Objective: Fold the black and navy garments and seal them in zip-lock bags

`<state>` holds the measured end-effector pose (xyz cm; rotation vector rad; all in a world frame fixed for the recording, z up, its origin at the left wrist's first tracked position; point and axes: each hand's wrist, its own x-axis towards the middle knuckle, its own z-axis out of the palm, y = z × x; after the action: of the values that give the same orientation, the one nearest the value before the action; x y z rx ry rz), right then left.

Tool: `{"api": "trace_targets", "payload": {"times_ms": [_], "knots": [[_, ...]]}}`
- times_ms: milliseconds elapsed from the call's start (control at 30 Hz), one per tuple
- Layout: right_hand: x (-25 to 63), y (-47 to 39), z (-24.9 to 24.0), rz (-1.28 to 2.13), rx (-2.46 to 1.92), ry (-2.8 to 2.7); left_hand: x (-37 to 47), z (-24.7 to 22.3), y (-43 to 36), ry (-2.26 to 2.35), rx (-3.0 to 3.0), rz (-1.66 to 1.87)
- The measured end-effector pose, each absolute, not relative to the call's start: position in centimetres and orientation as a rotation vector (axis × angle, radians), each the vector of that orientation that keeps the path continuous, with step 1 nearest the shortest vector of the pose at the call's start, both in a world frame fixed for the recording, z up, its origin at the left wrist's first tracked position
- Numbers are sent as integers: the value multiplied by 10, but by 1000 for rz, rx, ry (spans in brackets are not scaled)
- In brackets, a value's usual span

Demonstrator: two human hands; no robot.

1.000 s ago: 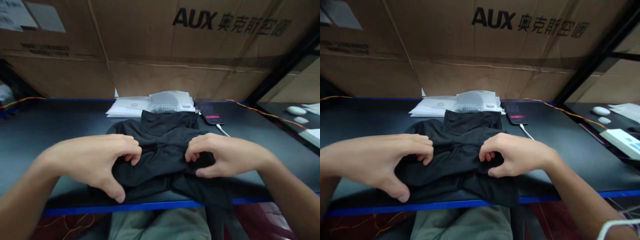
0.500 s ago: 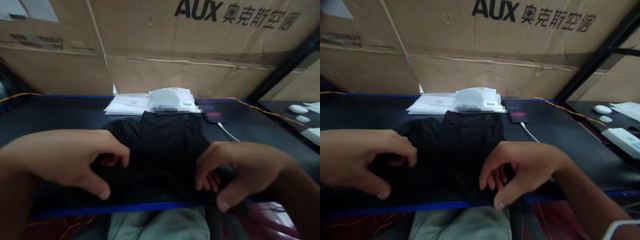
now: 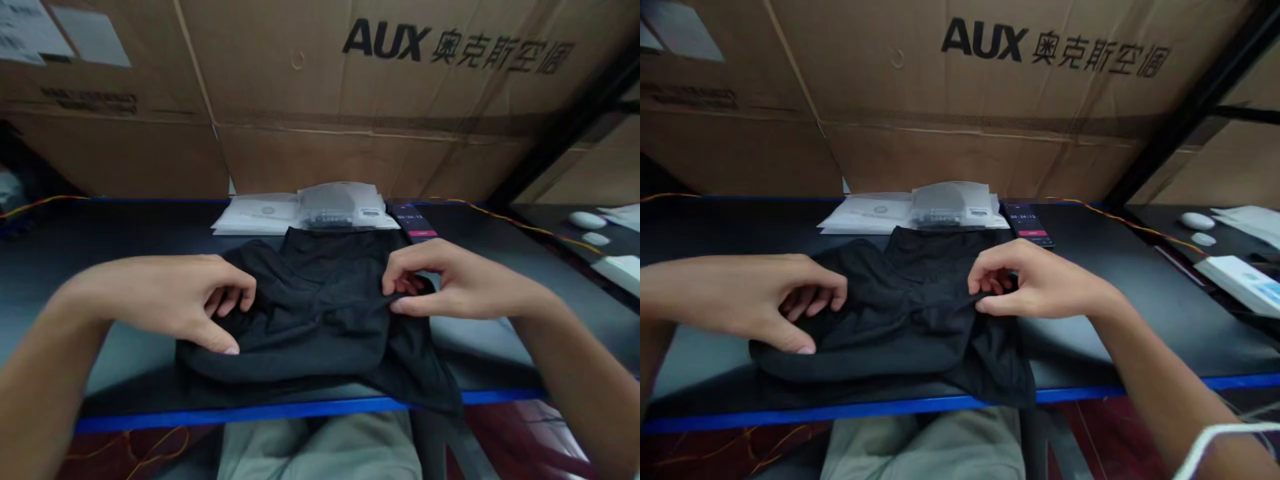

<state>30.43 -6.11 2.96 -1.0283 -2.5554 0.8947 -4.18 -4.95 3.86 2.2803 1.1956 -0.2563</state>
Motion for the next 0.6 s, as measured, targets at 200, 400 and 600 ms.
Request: {"api": "trace_targets", "payload": {"times_ms": [200, 400, 600], "knots": [[312, -60, 36, 842, -956, -2585, -42, 42, -49, 1236, 2269, -305], [318, -37, 16, 387, -1214, -2258, -26, 38, -48, 1079, 2410, 69], [321, -8, -20, 145, -1357, -2234, -3, -13, -11, 1125, 2657, 593]]}}
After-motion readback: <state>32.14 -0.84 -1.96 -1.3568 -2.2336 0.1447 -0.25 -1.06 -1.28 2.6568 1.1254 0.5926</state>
